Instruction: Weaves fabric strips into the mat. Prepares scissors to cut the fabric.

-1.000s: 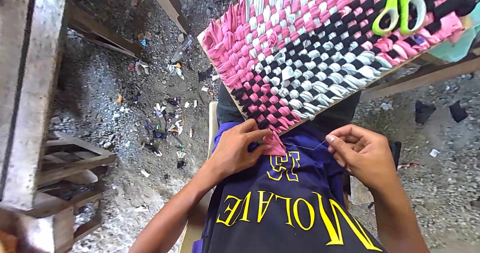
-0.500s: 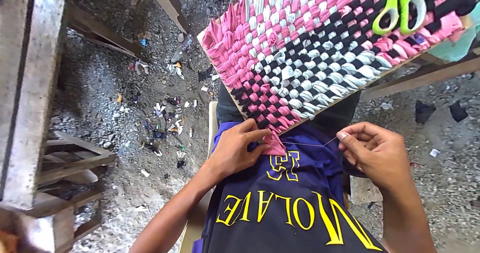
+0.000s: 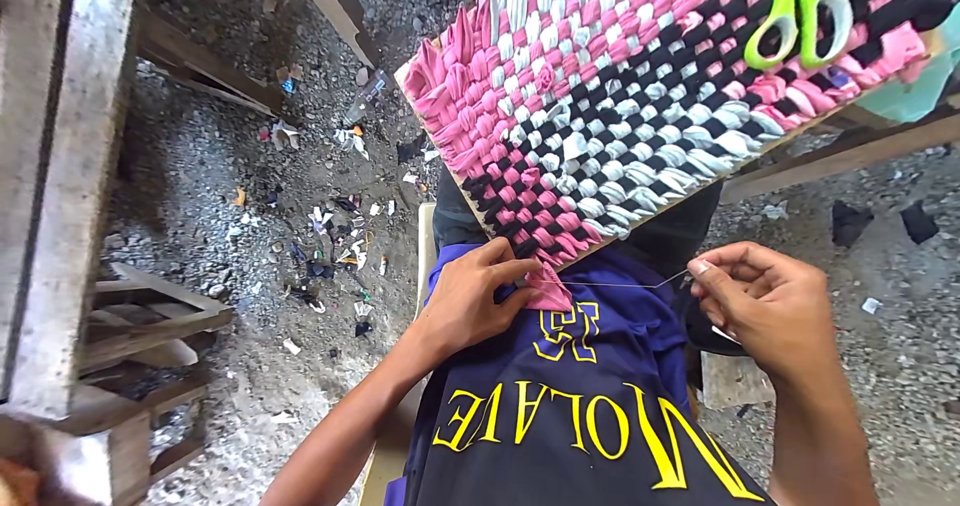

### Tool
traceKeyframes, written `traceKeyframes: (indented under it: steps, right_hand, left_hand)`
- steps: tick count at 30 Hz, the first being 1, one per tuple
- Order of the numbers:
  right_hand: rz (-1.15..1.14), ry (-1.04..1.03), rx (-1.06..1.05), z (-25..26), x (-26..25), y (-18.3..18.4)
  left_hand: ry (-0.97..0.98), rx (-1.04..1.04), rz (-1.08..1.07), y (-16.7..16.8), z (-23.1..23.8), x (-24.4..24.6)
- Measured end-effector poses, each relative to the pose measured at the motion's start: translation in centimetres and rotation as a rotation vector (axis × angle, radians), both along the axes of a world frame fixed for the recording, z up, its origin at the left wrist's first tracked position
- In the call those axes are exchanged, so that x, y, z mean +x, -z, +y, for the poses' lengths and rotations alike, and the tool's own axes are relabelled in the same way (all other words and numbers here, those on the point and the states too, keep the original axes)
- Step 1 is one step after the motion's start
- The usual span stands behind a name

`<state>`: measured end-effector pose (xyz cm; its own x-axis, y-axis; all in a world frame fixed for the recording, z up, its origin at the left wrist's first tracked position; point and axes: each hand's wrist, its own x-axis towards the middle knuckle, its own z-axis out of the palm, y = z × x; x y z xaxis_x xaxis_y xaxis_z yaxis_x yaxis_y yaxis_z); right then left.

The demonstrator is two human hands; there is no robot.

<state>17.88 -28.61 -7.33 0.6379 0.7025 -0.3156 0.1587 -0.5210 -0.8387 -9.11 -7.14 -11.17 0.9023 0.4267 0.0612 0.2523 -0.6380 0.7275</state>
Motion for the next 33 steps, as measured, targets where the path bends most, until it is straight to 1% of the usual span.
traceKeyframes:
  steps: [4, 7, 10, 13, 15, 18, 21, 25, 27, 29, 31, 33]
  right_hand:
    - [-0.008, 0.004, -0.003, 0.0, 0.1, 0.0]
    - [-0.008, 0.002, -0.005, 0.3, 0.4, -0.1]
    - [0.01, -0.04, 0.007, 1.2, 1.2, -0.8]
    - [0.06, -0.141, 0.091, 2.7, 2.4, -2.0]
    - [0.097, -0.231, 0.18, 4.7, 3.5, -2.9]
    - [0.102, -0.358, 0.231, 7.8, 4.8, -3.9]
    - [0.022, -0.454, 0.23, 11.1, 6.2, -4.7]
    - [-0.055, -0.505, 0.233, 14.3, 7.8, -5.6]
    - [-0.109, -0.502, 0.239, 15.4, 8.8, -5.7]
    - [-0.26, -0.432, 0.151, 16.1, 10.4, -5.2]
    - [-0.531, -0.271, -0.03, 16.1, 12.0, -4.5]
    - [-0.717, -0.087, -0.1, 15.7, 13.8, -3.1]
  left_hand:
    - [0.0, -0.005, -0.001, 0.1, 0.1, 0.0]
    - [-0.021, -0.079, 0.012, 0.0, 0.1, -0.2]
    - [-0.04, -0.226, 0.058, -0.8, 0.3, -0.7]
    - [-0.051, -0.369, 0.119, -1.7, 0.1, -0.6]
    - [-0.093, -0.46, 0.076, -2.0, 0.0, 0.3]
    - [-0.24, -0.65, -0.026, -1.9, -1.4, 1.7]
    - [-0.319, -0.705, -0.111, -1.4, -2.0, 2.8]
    - [-0.405, -0.924, -0.237, -1.6, -0.6, 3.5]
    - [-0.437, -0.932, -0.266, -1.5, 0.3, 3.9]
    - [-0.457, -0.908, -0.253, -1.6, 0.7, 4.5]
    - [-0.464, -0.905, -0.241, -1.5, 0.5, 4.7]
    - [-0.47, -0.898, -0.242, -1.1, 0.1, 4.6]
